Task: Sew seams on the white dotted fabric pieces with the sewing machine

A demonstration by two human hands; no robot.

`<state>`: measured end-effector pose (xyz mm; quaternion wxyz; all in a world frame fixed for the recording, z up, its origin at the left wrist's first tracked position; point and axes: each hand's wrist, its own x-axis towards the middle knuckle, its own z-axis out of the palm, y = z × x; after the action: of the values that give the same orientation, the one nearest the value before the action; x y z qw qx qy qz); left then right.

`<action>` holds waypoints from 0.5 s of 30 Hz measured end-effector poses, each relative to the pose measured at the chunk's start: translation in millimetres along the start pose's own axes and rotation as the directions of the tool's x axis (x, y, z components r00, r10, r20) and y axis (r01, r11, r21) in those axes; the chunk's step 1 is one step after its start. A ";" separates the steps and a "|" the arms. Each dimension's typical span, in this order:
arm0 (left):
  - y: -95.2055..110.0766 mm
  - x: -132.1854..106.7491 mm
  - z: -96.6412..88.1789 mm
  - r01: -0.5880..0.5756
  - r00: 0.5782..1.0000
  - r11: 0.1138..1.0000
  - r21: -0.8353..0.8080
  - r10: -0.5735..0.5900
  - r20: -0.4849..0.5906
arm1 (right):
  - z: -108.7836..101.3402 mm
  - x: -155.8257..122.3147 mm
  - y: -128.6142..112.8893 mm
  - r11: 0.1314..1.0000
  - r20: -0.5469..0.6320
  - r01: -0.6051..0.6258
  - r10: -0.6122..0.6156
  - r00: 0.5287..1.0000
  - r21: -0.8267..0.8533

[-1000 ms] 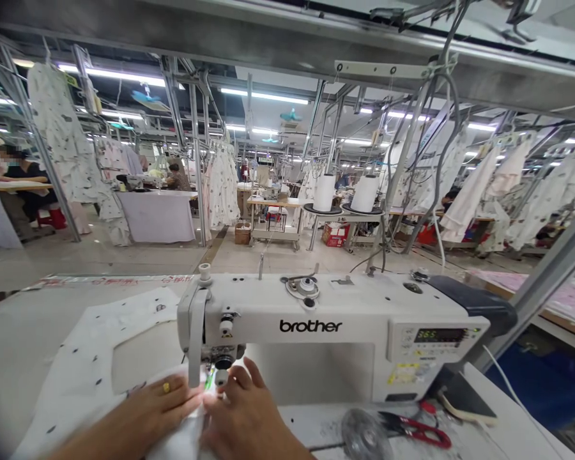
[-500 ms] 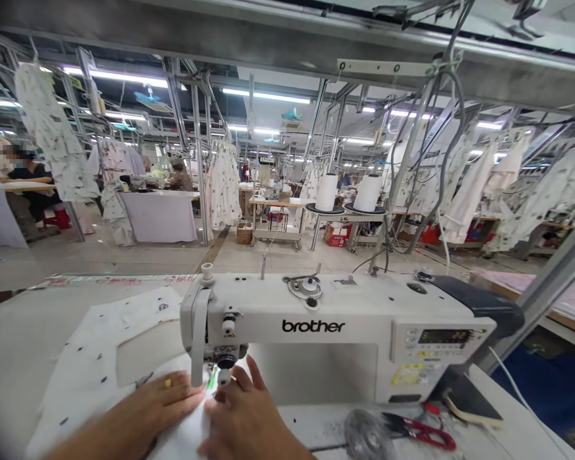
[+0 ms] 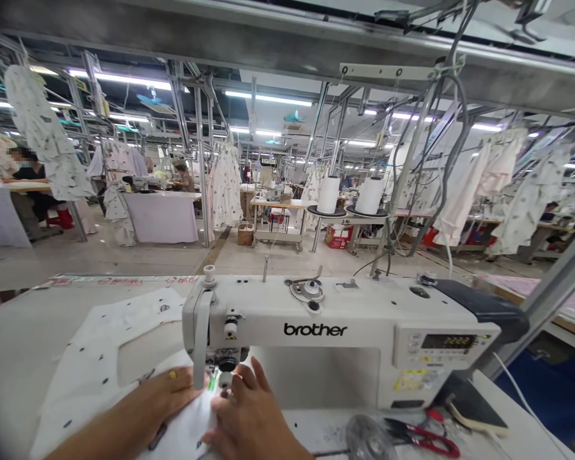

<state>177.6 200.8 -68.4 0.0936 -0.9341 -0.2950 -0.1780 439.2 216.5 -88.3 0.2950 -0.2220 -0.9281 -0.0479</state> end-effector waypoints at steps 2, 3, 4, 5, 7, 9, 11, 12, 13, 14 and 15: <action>-2.9 -0.9 2.7 -0.014 1.000 1.000 0.022 0.014 0.005 | -2.1 -0.1 -1.0 1.000 -0.004 -0.005 0.006 1.000 0.027; -3.5 -1.0 4.1 -0.018 1.000 0.999 0.029 0.017 0.023 | -2.1 -0.2 -1.3 0.999 -0.026 -0.007 0.008 1.000 0.044; -3.3 -0.8 5.5 -0.019 0.999 0.999 0.037 0.017 0.043 | -1.7 -0.4 -1.5 0.998 -0.057 -0.008 0.012 0.998 0.063; -2.4 -0.4 6.8 -0.011 0.998 0.999 0.039 0.009 0.057 | -1.1 -0.5 -1.7 0.997 -0.090 -0.010 0.018 0.996 0.081; 0.0 0.4 8.4 0.039 0.996 0.999 0.016 -0.040 0.075 | -0.8 -0.1 -2.4 0.993 -0.135 -0.011 0.026 0.990 0.114; 0.2 -0.4 6.5 0.079 0.993 0.996 -0.028 -0.077 0.091 | -2.5 0.9 -3.5 0.990 -0.117 -0.021 0.037 0.992 0.139; -6.6 -5.2 -0.7 0.168 0.982 0.985 -0.042 -0.163 0.090 | -6.0 2.6 -5.2 0.984 -0.094 -0.032 0.049 0.994 0.175; -13.7 -10.3 -6.2 0.247 0.966 0.969 -0.022 -0.244 0.081 | -8.1 3.5 -6.3 0.979 -0.090 -0.036 0.055 0.994 0.199; -23.2 -17.5 -12.7 0.344 0.936 0.939 0.008 -0.344 0.078 | -10.2 4.6 -7.6 0.974 -0.092 -0.036 0.058 0.994 0.221; -34.5 -27.3 -19.7 0.468 0.881 0.882 0.049 -0.470 0.057 | -12.2 5.7 -9.0 0.970 -0.103 -0.030 0.057 0.993 0.240; -46.5 -39.8 -26.5 0.562 0.817 0.823 0.082 -0.568 0.099 | -13.7 6.7 -10.6 0.968 -0.122 -0.018 0.050 0.991 0.249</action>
<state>112.7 210.5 -56.2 0.0418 -0.8110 -0.5677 -0.1347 436.8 206.6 -72.8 0.3797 -0.1960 -0.9022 0.0591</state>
